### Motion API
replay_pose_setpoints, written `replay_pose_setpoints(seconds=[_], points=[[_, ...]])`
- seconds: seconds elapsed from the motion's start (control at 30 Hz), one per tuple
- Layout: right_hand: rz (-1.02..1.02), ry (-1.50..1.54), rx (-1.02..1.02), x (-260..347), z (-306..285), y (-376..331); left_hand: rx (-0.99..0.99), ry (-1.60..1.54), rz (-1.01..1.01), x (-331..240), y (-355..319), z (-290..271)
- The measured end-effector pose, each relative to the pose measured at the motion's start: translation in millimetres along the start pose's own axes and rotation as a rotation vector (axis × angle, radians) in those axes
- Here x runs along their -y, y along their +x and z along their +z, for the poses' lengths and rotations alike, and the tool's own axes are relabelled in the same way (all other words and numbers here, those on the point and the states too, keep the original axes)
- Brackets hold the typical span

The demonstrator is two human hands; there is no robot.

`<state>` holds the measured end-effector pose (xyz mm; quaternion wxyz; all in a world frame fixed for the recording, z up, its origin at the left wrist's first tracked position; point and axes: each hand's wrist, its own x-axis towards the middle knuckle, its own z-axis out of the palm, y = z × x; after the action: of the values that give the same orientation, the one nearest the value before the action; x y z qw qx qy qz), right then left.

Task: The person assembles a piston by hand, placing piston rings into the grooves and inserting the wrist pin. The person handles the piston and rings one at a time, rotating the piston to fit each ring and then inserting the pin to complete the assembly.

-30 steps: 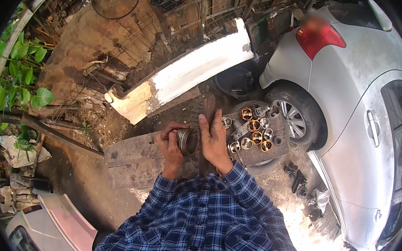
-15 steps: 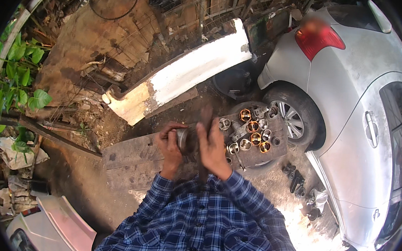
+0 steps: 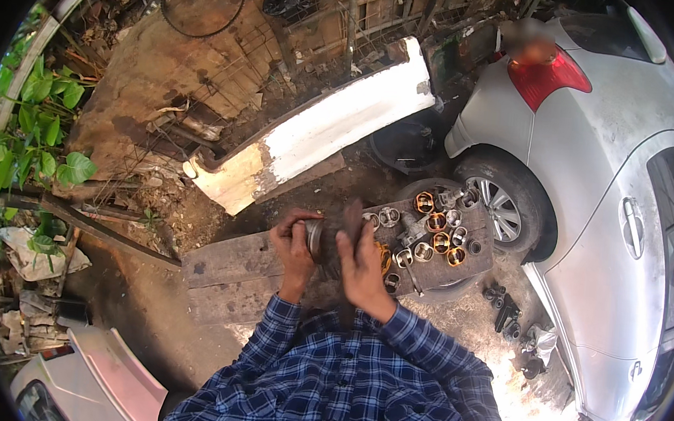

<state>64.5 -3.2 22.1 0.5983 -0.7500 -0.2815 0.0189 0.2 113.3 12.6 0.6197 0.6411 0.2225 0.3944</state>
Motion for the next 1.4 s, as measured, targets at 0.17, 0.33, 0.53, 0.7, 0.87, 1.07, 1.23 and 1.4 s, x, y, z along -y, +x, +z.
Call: replay_pose_setpoints(seconds=[0.17, 0.33, 0.53, 0.7, 0.87, 1.07, 1.23, 1.4], points=[[0.059, -0.041, -0.004, -1, 2, -3, 0.087, -0.006, 0.048, -1, 5, 2], [0.087, -0.046, -0.111, 10, -3, 5, 0.144, 0.018, 0.072, -3, 7, 3], [0.251, 0.056, 0.224, 20, -8, -1, -0.049, -0.08, -0.017, -5, 12, 1], [0.284, 0.064, 0.054, 20, -4, 1, 0.074, -0.019, 0.097, -14, 18, 0], [0.304, 0.071, 0.054, 24, -7, 3, 0.152, 0.008, 0.218, -22, 19, 5], [-0.114, 0.023, 0.139, 14, -12, -3, 0.063, -0.06, 0.106, -27, 18, 5], [0.114, -0.034, 0.089, 23, -11, -3, 0.165, -0.05, 0.176, -29, 15, 4], [0.227, 0.084, 0.12, 31, -19, 2, 0.093, -0.044, 0.148, -29, 11, 4]])
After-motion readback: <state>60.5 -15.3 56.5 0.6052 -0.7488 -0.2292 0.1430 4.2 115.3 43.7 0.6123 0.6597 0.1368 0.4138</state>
